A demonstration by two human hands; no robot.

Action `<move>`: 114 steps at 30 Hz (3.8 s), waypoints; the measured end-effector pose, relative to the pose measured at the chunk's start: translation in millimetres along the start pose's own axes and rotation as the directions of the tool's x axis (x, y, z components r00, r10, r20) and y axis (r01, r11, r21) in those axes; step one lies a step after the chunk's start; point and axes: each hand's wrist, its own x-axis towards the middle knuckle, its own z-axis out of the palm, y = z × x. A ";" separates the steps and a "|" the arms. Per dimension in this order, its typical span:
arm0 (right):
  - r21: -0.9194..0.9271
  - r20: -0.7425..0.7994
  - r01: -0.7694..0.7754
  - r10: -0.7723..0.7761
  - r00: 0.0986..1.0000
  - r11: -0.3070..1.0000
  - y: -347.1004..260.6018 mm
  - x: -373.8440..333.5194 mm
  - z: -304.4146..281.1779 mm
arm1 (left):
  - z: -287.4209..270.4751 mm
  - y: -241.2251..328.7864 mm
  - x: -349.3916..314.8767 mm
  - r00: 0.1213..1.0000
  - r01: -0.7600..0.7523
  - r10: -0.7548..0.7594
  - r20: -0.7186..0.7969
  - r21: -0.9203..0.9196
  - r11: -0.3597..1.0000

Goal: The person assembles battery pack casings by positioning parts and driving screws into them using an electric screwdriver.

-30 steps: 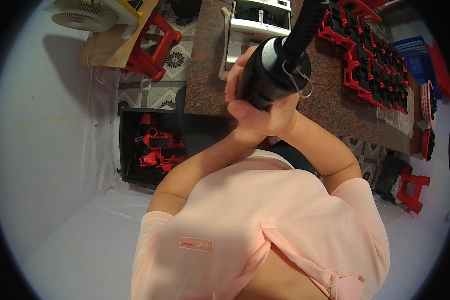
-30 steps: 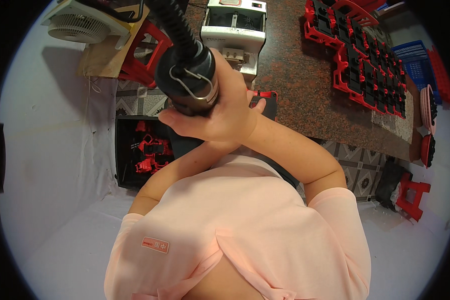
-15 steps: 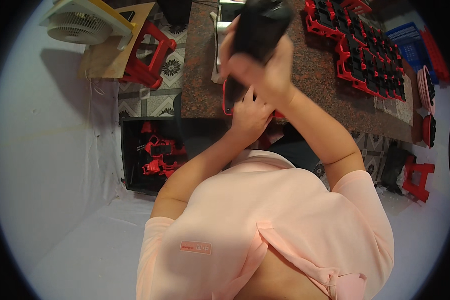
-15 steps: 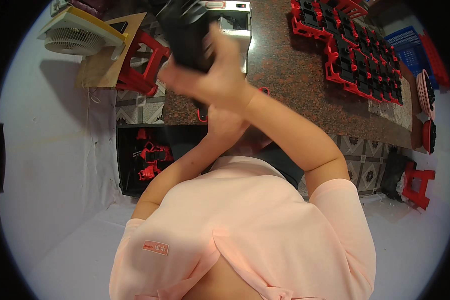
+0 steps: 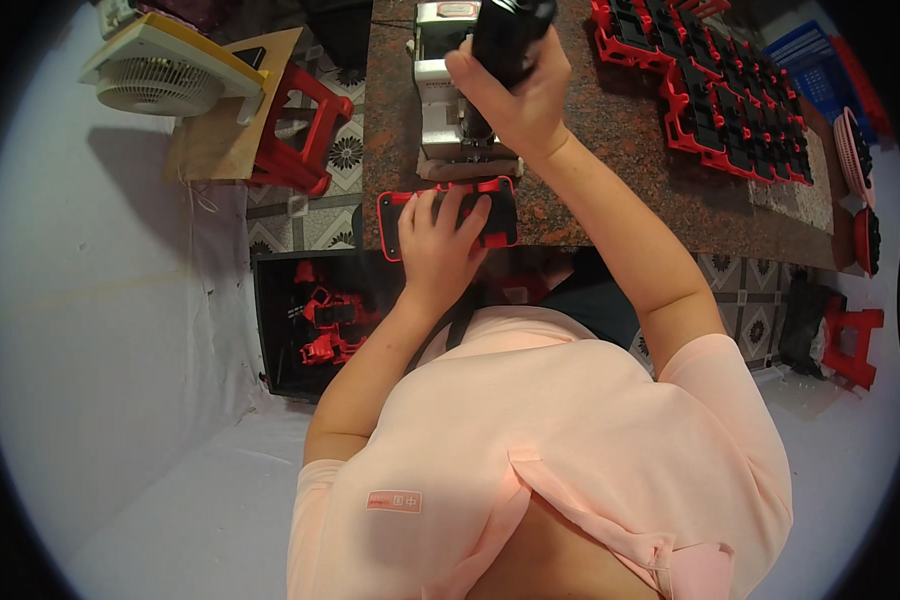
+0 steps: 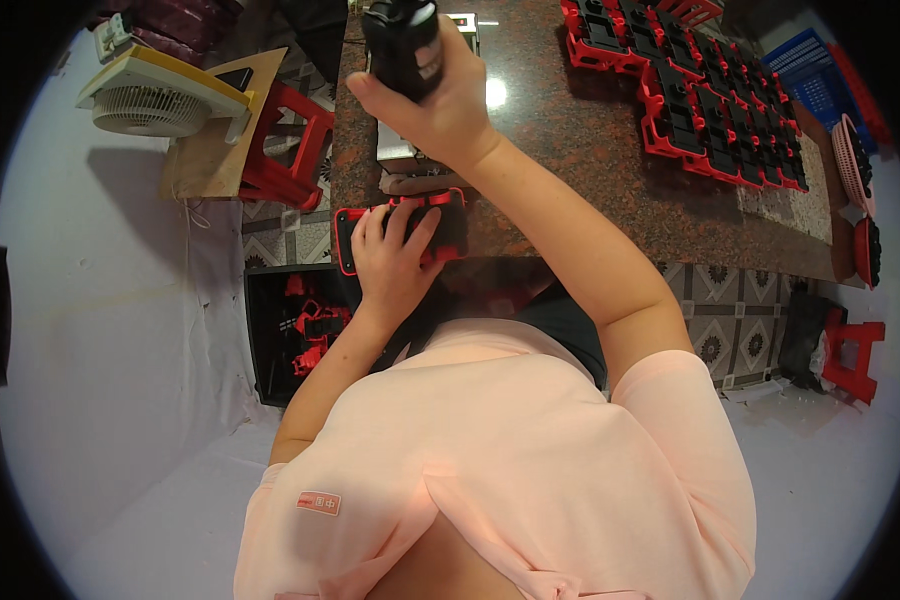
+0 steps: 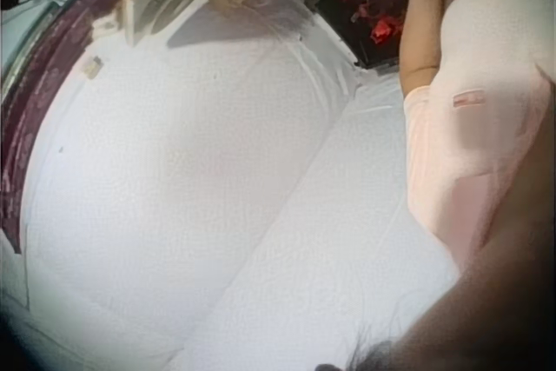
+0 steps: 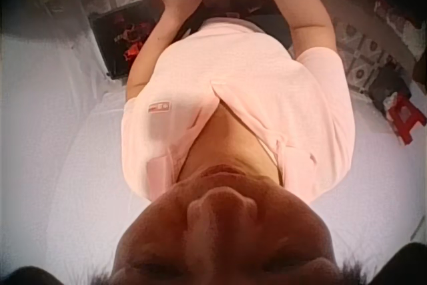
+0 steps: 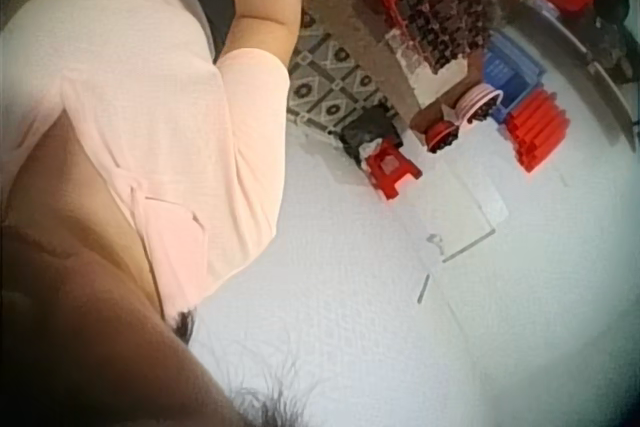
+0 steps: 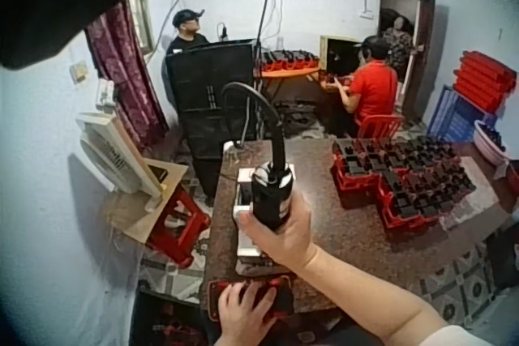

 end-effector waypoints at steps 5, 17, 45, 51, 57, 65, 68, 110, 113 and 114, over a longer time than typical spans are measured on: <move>0.123 -0.006 -0.276 0.279 0.960 0.953 -19.7 16.4 -1.8 | -0.1 -6.0 0.0 0.999 0.043 -0.043 0.014 0.033 0.999; 0.158 0.067 -0.075 0.065 0.996 0.985 -33.9 -13.5 -21.7 | 3.0 -6.8 1.4 0.998 0.055 -0.055 0.001 0.059 0.997; 0.094 0.070 -0.005 -0.002 0.998 0.996 20.3 -7.3 -5.6 | -4.1 -13.0 -0.9 0.999 0.050 -0.050 -0.001 0.051 0.997; 0.099 0.027 -0.241 0.239 0.971 0.965 -20.6 22.6 8.8 | -11.8 -27.6 -7.8 0.991 0.130 -0.128 -0.021 0.143 0.981; 0.131 0.181 -0.259 0.234 0.955 0.957 -55.8 -6.6 -8.2 | -5.2 -27.0 -1.2 0.985 0.169 -0.165 -0.042 0.155 0.973; 0.261 0.166 -0.220 0.181 0.969 0.940 -63.0 -32.8 -3.7 | -2.8 -25.2 1.6 0.986 0.163 -0.155 -0.058 0.176 0.971; 0.238 0.175 -0.225 0.186 0.967 0.945 -60.4 -39.1 -2.0 | 2.4 -26.8 -0.5 0.985 0.158 -0.144 -0.094 0.172 0.972; 0.110 -0.410 -0.207 0.234 0.882 0.972 -122.3 -84.4 -207.6 | 203.5 74.9 324.8 0.892 -0.383 0.398 -0.215 0.108 0.917; 0.071 -0.419 -0.209 0.220 0.881 0.975 -124.4 -87.4 -212.2 | 197.5 78.0 316.5 0.897 -0.440 0.431 0.096 0.259 0.860; 0.076 -0.418 -0.222 0.233 0.878 0.972 -124.1 -87.5 -212.5 | 187.1 82.7 302.5 0.900 -0.436 0.423 0.106 0.254 0.863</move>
